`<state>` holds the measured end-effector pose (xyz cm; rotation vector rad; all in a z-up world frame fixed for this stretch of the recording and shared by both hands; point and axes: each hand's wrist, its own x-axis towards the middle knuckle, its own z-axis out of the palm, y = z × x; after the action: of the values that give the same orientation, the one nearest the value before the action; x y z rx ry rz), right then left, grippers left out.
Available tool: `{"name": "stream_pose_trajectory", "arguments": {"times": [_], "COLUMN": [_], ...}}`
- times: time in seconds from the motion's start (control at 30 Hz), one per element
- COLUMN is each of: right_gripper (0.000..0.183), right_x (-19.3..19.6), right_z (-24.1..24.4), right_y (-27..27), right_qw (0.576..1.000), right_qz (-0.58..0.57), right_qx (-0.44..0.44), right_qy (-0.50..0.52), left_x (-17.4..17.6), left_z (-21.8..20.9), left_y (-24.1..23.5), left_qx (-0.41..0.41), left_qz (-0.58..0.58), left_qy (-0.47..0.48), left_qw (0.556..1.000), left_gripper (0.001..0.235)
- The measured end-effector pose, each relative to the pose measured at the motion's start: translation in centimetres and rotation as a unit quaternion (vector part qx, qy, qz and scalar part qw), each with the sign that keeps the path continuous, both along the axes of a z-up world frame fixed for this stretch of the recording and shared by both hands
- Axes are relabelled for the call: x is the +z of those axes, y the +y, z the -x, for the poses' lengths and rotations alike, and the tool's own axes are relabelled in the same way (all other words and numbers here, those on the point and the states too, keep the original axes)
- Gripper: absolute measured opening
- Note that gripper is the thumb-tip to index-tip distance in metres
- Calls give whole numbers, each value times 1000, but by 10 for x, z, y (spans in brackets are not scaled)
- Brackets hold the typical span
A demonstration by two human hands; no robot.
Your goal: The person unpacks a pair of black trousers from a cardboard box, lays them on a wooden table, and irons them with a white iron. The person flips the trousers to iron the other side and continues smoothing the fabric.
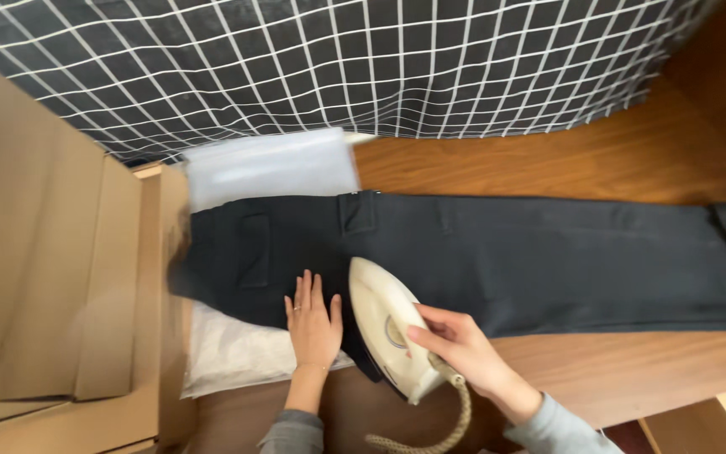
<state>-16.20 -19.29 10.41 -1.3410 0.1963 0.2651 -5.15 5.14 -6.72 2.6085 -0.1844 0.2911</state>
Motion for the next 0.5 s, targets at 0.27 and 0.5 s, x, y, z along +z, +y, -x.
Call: {"name": "stream_pose_trajectory", "arguments": {"times": [0.27, 0.5], "right_gripper": [58, 55], "right_x": [-10, -5], "right_z": [61, 82], "right_y": [-46, -108], "right_qw": [977, 953], "right_qz": [103, 143], "right_qx": [-153, -244], "right_qy": [107, 110], "left_x": [3, 0], "left_z": [6, 3], "left_y": [-4, -14], "left_qx": [19, 42], "left_qz": [-96, -112], "left_qy": [-58, -18], "left_qw": [993, 993], "left_gripper": [64, 66]}}
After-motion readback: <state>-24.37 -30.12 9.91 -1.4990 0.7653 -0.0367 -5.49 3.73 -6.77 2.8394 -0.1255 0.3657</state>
